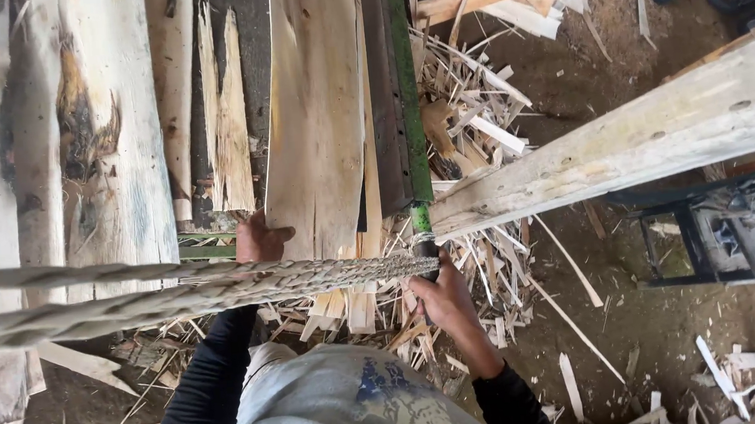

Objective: Cutting thin wood sheets or bark strips using a large manual guillotine-style cutter.

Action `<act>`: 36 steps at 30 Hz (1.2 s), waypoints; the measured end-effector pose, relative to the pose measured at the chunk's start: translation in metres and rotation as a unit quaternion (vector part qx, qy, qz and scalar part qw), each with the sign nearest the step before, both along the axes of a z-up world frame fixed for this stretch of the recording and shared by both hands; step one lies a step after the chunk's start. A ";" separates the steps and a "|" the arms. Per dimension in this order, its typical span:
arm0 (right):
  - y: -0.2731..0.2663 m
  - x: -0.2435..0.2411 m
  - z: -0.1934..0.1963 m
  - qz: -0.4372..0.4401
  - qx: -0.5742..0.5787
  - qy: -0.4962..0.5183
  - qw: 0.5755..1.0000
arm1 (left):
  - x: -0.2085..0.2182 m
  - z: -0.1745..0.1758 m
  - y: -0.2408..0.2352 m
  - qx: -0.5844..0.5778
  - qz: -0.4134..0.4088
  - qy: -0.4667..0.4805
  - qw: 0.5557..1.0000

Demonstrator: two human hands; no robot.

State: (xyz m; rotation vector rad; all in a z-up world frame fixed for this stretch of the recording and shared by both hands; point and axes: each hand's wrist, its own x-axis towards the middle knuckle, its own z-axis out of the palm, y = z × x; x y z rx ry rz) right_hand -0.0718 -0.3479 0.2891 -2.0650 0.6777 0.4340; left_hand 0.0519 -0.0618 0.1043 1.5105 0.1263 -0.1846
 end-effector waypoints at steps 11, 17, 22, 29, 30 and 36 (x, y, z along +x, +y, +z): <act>0.002 -0.004 -0.010 -0.005 0.006 -0.026 1.000 | -0.034 0.002 0.015 -0.019 0.016 0.103 0.994; 0.014 0.000 -0.011 -0.042 -0.009 0.014 0.999 | -0.003 0.031 0.007 0.086 -0.037 -0.065 0.993; 0.009 -0.001 -0.013 -0.033 -0.013 0.033 0.999 | 0.016 -0.016 0.013 0.186 -0.075 -0.204 0.958; 0.006 0.000 0.002 -0.036 0.023 0.004 0.999 | 0.010 0.042 0.003 0.092 -0.008 -0.048 0.995; 0.000 -0.002 -0.047 -0.031 0.021 0.001 0.999 | 0.009 0.029 0.004 0.091 -0.003 -0.050 0.995; -0.018 -0.026 -0.235 0.062 -0.123 -0.068 0.988 | 0.005 0.007 0.005 0.185 -0.010 0.007 0.983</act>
